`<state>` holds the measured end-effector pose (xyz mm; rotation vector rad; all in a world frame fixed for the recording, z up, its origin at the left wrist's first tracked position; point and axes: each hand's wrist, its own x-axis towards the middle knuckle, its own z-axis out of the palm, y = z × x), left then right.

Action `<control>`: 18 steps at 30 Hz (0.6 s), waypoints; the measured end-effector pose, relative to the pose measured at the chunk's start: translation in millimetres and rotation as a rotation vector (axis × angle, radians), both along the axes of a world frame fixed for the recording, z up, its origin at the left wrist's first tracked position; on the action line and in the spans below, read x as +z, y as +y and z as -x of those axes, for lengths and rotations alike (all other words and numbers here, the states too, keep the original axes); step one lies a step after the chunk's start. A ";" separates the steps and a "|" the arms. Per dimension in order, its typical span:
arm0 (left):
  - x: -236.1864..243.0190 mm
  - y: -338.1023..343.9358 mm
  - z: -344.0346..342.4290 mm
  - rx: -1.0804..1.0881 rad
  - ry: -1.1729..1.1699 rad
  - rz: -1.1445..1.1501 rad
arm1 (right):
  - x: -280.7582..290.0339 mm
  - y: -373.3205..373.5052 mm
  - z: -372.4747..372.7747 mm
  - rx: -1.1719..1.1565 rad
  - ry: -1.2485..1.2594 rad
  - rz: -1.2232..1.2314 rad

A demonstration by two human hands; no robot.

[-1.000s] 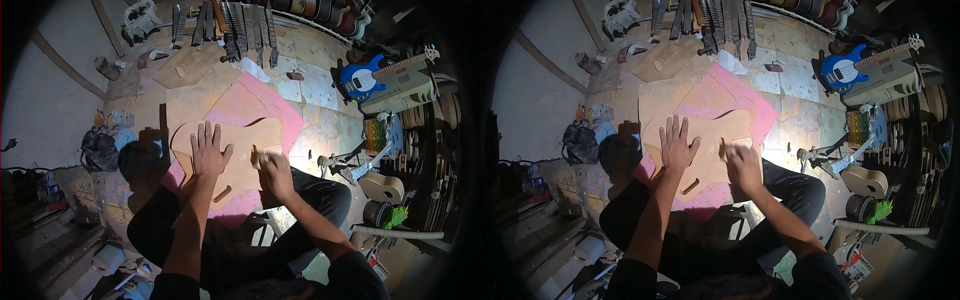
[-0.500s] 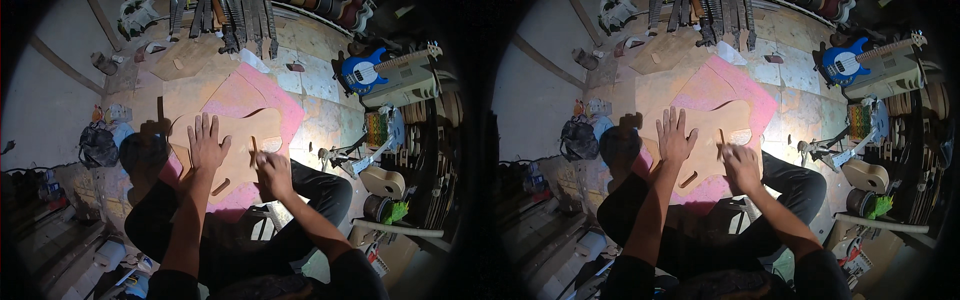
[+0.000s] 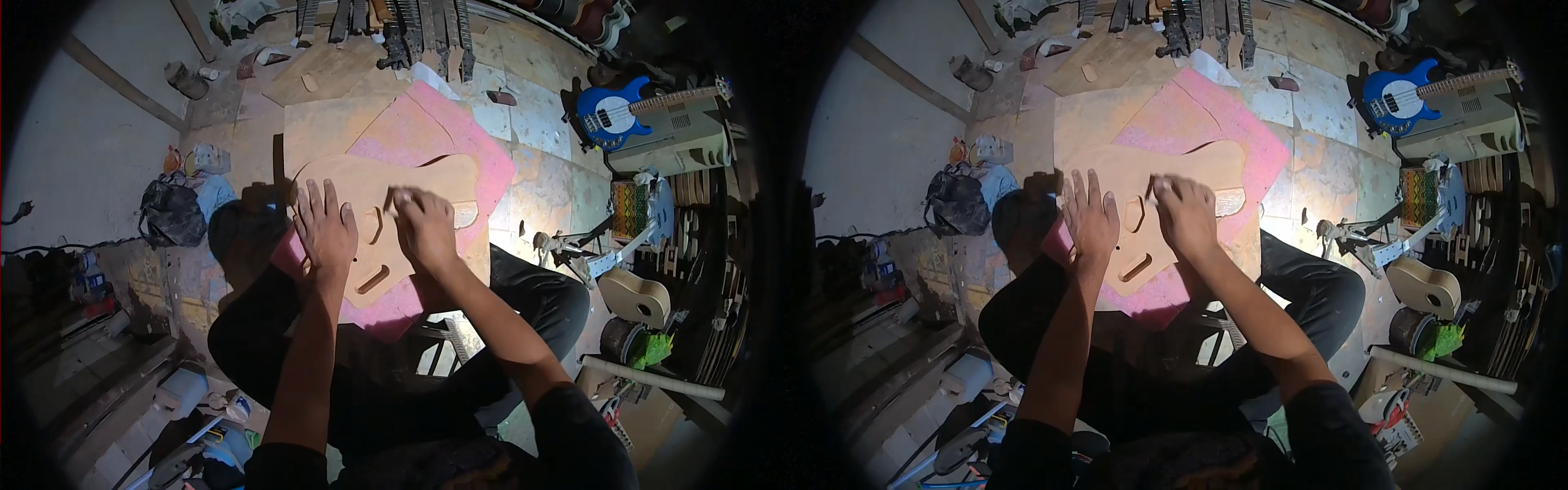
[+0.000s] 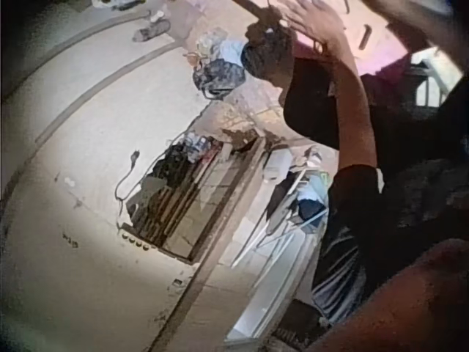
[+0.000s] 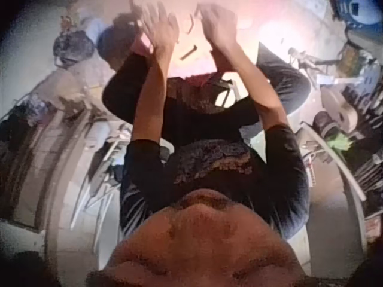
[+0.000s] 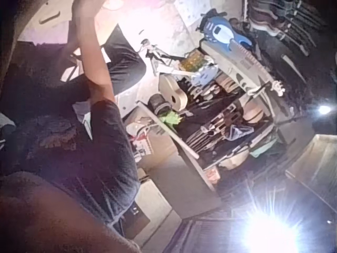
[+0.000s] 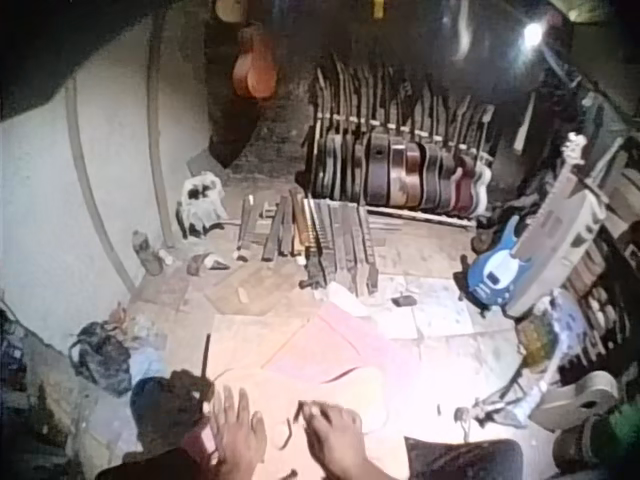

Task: The person sands the surface of a wooden guitar body using a sanding block, then picks up a guitar neck and sands its edges and back while sitting on the floor.

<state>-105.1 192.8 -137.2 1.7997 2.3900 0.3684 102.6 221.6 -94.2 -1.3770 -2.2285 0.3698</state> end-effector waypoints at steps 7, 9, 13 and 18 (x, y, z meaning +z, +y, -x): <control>0.6 -7.4 13.2 -0.107 0.045 0.038 | 1.1 -71.2 -14.9 0.121 -0.044 0.076; 0.0 -1.9 12.8 -0.111 0.027 0.012 | -0.7 -55.4 -8.6 0.104 -0.042 0.072; 1.6 -0.2 11.8 -0.117 -0.003 0.008 | -7.8 12.8 20.0 -0.044 0.015 0.037; 2.4 -4.5 17.4 -0.096 -0.001 0.044 | -1.6 -72.5 5.5 0.088 -0.034 0.117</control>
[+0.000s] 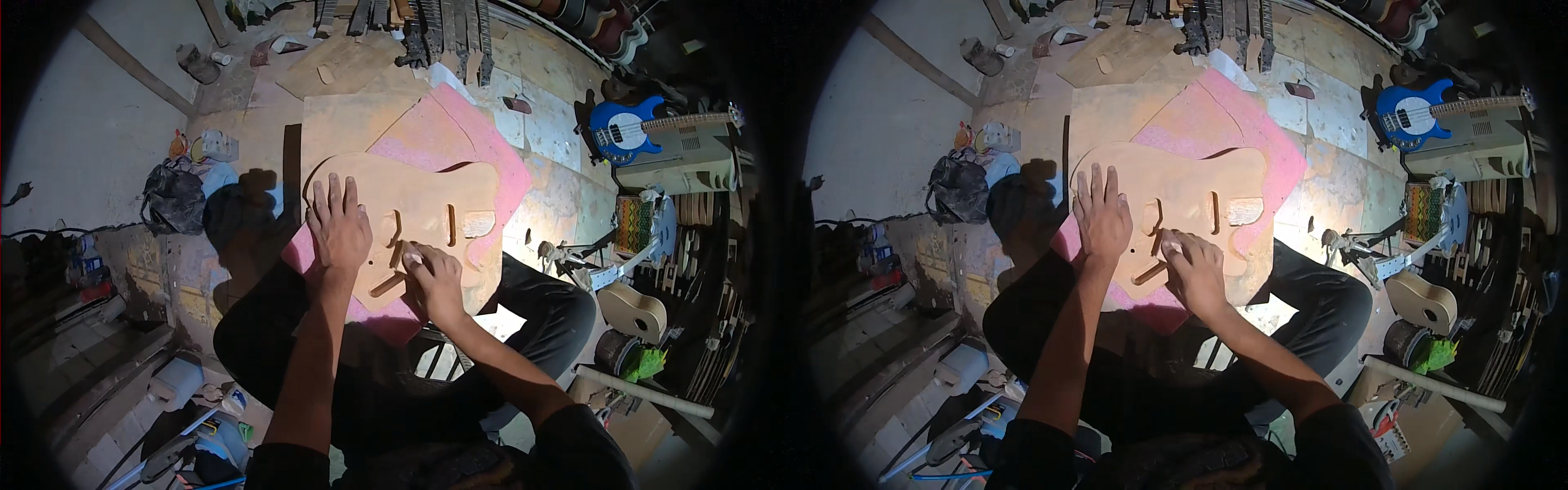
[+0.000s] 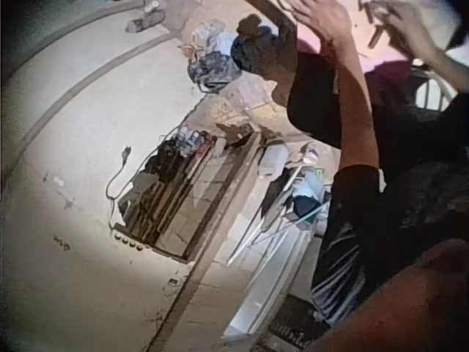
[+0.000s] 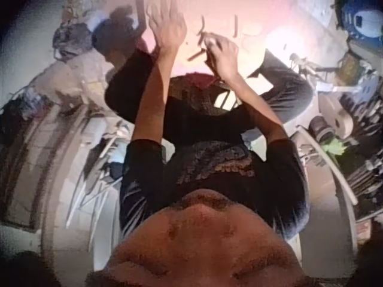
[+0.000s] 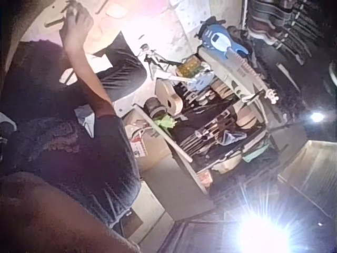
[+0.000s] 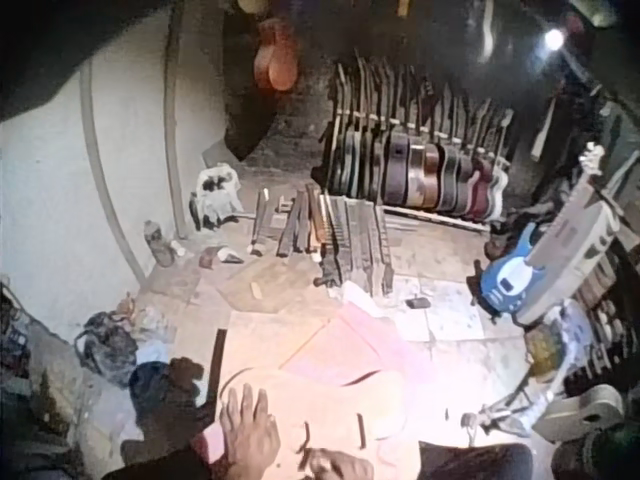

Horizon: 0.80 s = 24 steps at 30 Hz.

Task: The person sands the surface of a wooden guitar body using a sanding block, then picks up a guitar neck and sands its edges and back while sitting on the floor.

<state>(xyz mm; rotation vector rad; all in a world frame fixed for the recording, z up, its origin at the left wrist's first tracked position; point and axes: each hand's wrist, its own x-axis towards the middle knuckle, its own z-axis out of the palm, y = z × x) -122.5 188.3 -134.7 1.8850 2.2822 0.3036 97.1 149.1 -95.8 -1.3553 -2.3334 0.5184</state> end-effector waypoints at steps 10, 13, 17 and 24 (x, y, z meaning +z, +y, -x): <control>-2.6 1.1 -2.1 0.002 -0.027 -0.011 | -4.3 13.8 14.7 -0.102 0.008 -0.021; -2.5 3.1 -1.1 0.013 -0.007 -0.012 | -0.8 -5.3 4.0 0.019 -0.033 -0.012; 0.6 7.6 -9.2 0.003 -0.025 -0.017 | -1.5 99.8 24.2 -0.140 0.040 -0.097; 2.6 3.5 -1.5 0.020 -0.015 0.012 | -8.3 -2.5 -2.3 0.026 -0.038 -0.068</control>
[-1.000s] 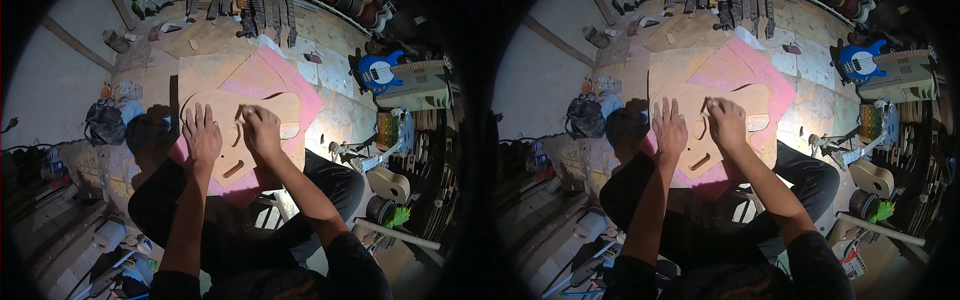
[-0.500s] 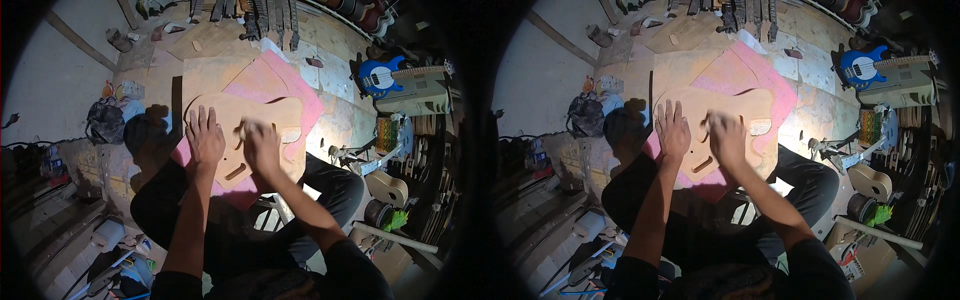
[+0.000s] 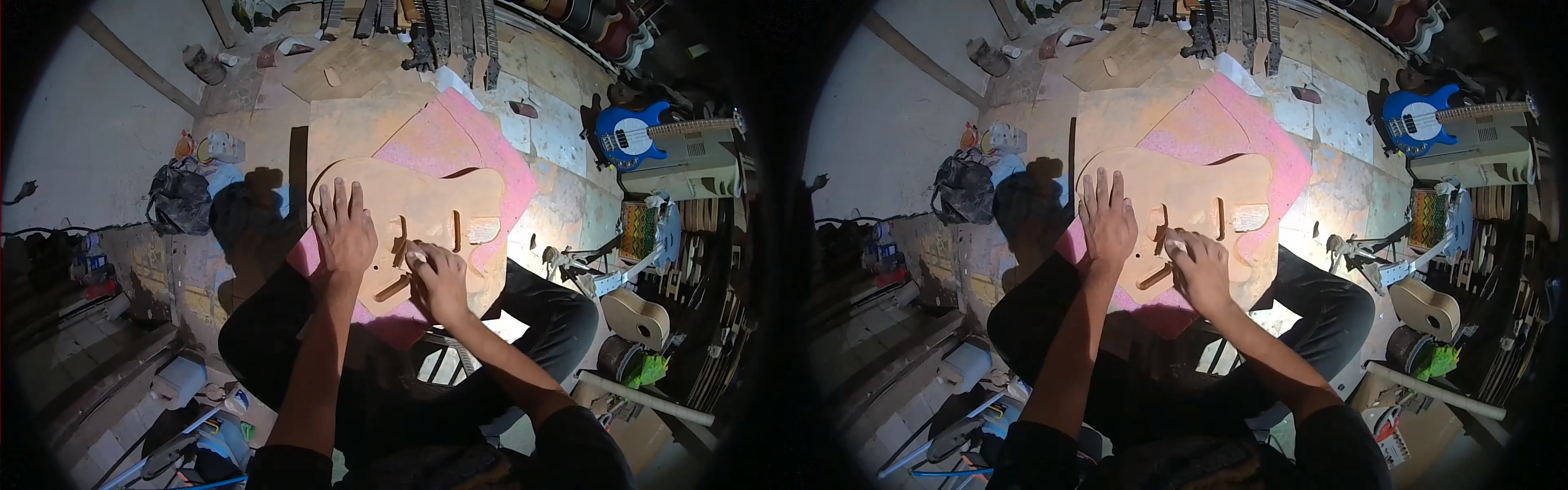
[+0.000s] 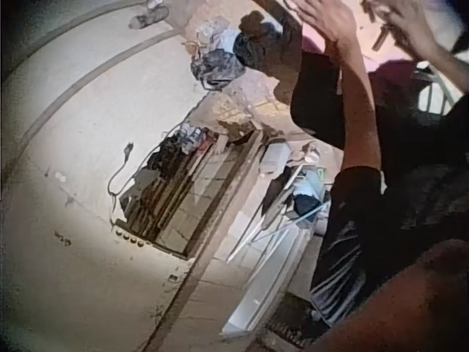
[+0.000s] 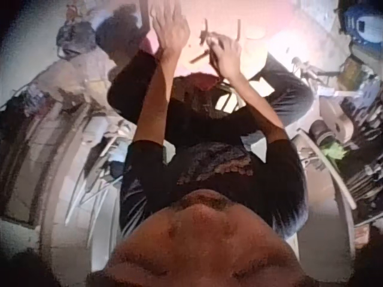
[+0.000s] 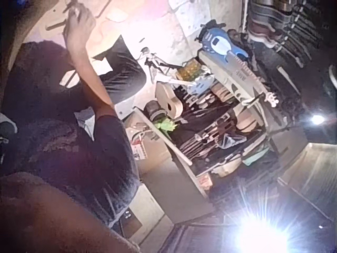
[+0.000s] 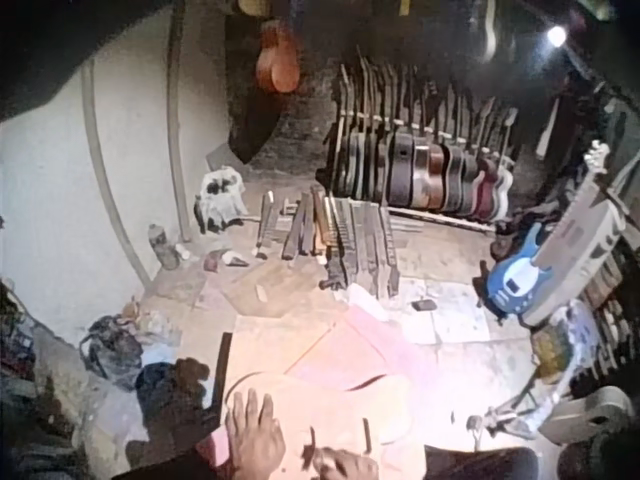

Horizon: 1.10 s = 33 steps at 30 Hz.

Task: The person sands the surface of a wooden guitar body using a sanding block, then picks up a guitar neck and sands its edges and back while sitting on the floor.

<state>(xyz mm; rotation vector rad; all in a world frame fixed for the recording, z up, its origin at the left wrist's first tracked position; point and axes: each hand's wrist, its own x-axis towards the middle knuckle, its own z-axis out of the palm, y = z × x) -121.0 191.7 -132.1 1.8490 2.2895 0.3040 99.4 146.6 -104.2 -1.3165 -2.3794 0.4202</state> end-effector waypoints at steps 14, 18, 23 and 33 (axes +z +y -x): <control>-0.3 1.6 -0.7 -0.012 -0.002 -0.037 | 5.3 -1.0 0.3 -0.066 -0.003 0.079; 3.5 5.0 -8.0 -0.030 -0.023 -0.047 | 8.0 67.9 27.7 -0.180 0.014 0.060; 0.8 2.2 0.0 -0.005 -0.008 -0.069 | 8.3 -49.6 -14.3 -0.146 -0.024 0.129; 0.1 -1.0 -2.5 -0.011 -0.018 -0.082 | 7.4 -48.0 14.7 -0.368 -0.048 0.105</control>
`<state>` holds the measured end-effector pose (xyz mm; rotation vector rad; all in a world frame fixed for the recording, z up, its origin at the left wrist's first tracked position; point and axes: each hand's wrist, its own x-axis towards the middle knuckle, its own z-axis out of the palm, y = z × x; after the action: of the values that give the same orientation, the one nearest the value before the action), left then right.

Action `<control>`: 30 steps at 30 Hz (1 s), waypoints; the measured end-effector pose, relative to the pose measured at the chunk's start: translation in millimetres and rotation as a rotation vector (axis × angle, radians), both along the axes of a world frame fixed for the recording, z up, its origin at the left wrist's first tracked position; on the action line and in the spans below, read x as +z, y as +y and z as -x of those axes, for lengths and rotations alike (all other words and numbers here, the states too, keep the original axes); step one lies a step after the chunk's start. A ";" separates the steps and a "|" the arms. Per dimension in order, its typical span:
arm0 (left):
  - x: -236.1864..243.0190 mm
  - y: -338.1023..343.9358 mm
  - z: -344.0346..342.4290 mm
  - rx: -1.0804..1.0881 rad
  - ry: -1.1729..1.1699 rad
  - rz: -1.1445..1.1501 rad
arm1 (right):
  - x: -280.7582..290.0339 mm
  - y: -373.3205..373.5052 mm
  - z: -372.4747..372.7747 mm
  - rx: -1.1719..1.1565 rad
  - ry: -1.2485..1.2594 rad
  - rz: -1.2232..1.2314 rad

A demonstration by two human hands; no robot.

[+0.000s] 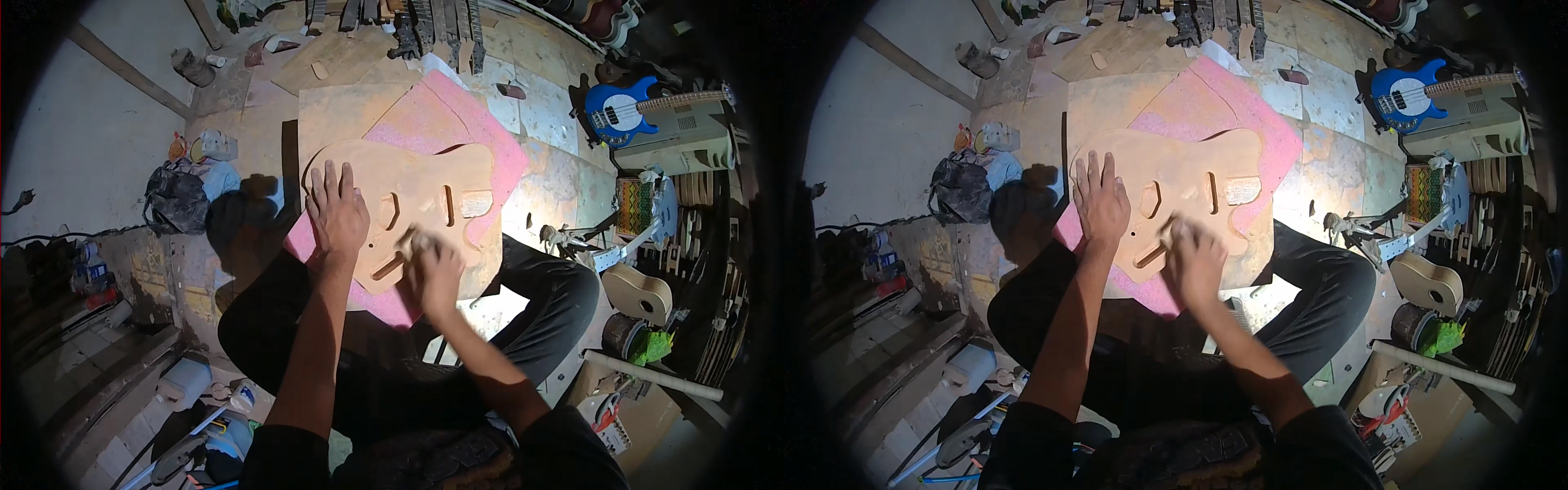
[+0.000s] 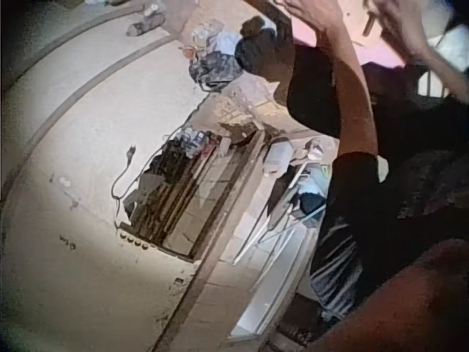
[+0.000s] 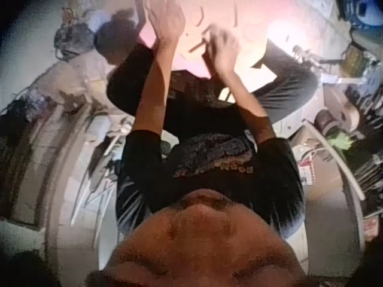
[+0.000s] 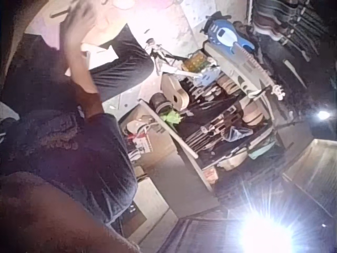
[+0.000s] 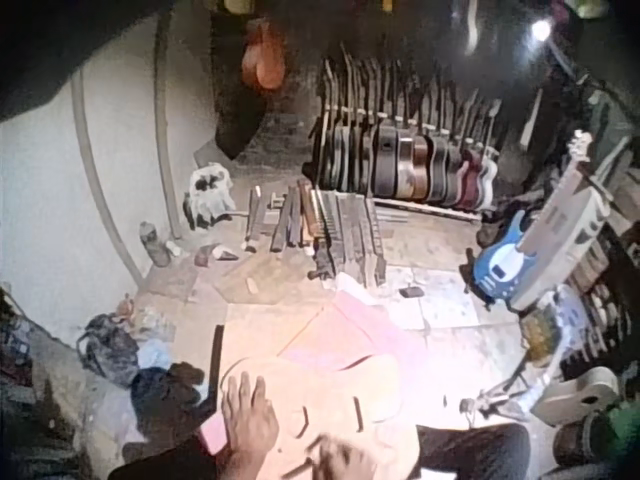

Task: The person sands the surface of a wooden guitar body using a sanding block, then picks up a guitar neck and sands its edges and back while sitting on the floor.

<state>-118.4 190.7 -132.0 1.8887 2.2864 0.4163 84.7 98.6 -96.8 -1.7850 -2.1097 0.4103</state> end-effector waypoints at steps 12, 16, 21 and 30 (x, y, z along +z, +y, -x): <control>-0.4 -0.9 -1.5 -0.015 -0.030 -0.031 | -11.1 -45.7 18.9 0.022 -0.002 0.012; -13.1 -7.7 10.2 0.016 -0.016 -0.109 | 9.7 -42.9 12.7 0.204 0.092 0.080; -11.1 -10.0 3.0 0.134 -0.196 -0.164 | 1.4 -0.3 -9.2 -0.196 0.043 -0.047; -5.3 -44.3 15.8 0.224 -0.049 -0.104 | 1.3 9.9 -52.0 -0.134 0.014 0.056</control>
<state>-134.2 146.4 -137.2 1.6499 2.4974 0.6132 136.7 108.5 -95.5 -1.9359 -1.9727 0.4487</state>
